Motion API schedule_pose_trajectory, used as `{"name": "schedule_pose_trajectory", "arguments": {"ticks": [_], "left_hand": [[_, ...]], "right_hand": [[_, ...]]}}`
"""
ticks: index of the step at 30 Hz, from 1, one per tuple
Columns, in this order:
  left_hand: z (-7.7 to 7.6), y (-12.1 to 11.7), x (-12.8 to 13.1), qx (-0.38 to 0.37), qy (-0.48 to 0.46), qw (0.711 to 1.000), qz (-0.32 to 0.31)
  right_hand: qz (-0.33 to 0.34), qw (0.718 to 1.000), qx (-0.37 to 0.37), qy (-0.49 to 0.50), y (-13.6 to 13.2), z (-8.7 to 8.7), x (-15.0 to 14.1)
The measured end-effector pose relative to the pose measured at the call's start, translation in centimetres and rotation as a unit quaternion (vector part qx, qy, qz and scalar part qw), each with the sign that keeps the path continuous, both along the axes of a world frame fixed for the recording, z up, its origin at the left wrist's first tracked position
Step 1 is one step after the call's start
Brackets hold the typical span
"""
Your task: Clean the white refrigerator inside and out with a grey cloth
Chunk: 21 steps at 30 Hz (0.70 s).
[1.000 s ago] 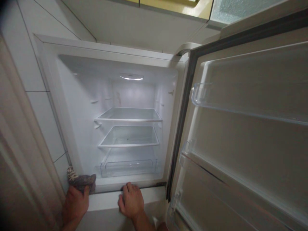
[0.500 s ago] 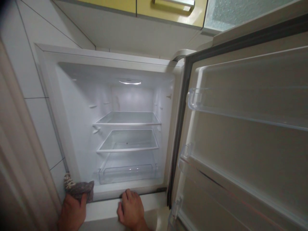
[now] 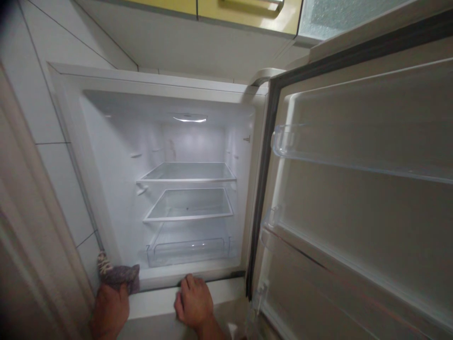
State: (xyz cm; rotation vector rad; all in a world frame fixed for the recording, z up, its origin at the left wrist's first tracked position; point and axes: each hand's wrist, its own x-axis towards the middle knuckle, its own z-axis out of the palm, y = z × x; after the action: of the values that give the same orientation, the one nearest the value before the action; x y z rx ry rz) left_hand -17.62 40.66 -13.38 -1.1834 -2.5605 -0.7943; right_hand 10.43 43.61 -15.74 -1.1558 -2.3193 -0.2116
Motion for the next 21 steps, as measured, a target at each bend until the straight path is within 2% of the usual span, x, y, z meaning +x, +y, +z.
{"name": "schedule_pose_trajectory", "arguments": {"ticks": [5,7,9,13,16,19,21], "left_hand": [[0.1,-2.1,1.8,-0.013,0.046,0.999,0.01],[0.4,-3.2,2.4,-0.034,0.063,0.997,-0.026],[1.1,-3.8,2.2,-0.066,0.077,0.99,-0.096],[4.2,-3.6,0.4,-0.146,0.088,0.955,-0.241],[7.0,-2.4,0.4,-0.204,0.082,0.916,-0.336],[9.0,-1.1,3.1,-0.241,0.078,0.883,-0.396],[9.9,-0.4,5.9,-0.257,0.08,0.871,-0.412]], "right_hand": [[0.002,0.999,-0.033,-0.031,-0.3,1.1,0.1],[0.001,0.999,-0.034,-0.025,-0.4,1.3,0.1],[0.0,0.999,-0.032,-0.018,-0.3,1.3,0.0],[0.011,0.999,-0.022,-0.029,-0.1,1.4,-0.1],[0.058,0.997,-0.008,-0.045,0.0,1.4,0.2],[0.12,0.99,0.011,-0.068,0.2,0.7,0.6],[0.161,0.982,0.057,-0.081,0.5,-0.1,0.7]]}}
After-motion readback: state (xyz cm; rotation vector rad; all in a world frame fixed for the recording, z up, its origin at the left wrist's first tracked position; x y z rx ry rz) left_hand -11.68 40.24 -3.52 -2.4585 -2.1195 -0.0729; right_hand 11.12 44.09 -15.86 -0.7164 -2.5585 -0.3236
